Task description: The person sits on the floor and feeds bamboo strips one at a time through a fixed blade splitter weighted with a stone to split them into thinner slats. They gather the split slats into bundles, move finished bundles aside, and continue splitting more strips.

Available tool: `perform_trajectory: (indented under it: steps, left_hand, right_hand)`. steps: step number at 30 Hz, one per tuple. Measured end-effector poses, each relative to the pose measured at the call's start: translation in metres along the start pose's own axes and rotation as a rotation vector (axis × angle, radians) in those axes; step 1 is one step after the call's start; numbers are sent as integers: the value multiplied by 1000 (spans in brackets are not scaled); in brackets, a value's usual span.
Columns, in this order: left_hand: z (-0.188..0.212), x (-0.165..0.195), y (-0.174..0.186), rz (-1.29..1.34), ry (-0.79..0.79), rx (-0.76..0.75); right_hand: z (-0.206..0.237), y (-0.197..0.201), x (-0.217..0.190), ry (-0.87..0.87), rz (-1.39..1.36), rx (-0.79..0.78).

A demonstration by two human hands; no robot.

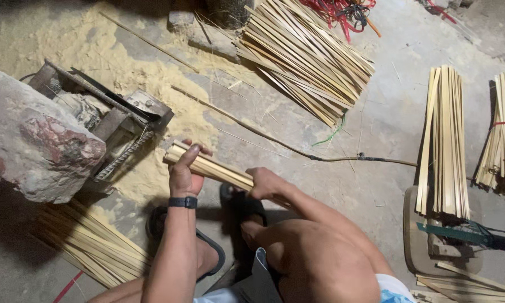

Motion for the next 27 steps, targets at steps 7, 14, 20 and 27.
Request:
perform_trajectory:
  steps: [7,14,20,27]
  left_hand:
    - [-23,1,52,-6,74,166]
    - [-60,13,77,-85,110,173]
    - [-90,6,94,-127,209,278]
    - [-107,7,120,-65,149,289]
  right_hand:
    - [-33,-8,2,137,-378,234]
    - [-112,-4,-1,49,-434,116]
    - [-127,8,6,30,-454,188]
    - [-130,45,-2,65,-334,455]
Point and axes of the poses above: each hand's wrist, its own z-axis away from the middle knuckle, its own y-axis out of the back of the hand, x = y × z, the point moved 4 cm from there along -z, towards the middle knuckle, and after that the axes turned 11 degrees about z, right-handed, at the moved point
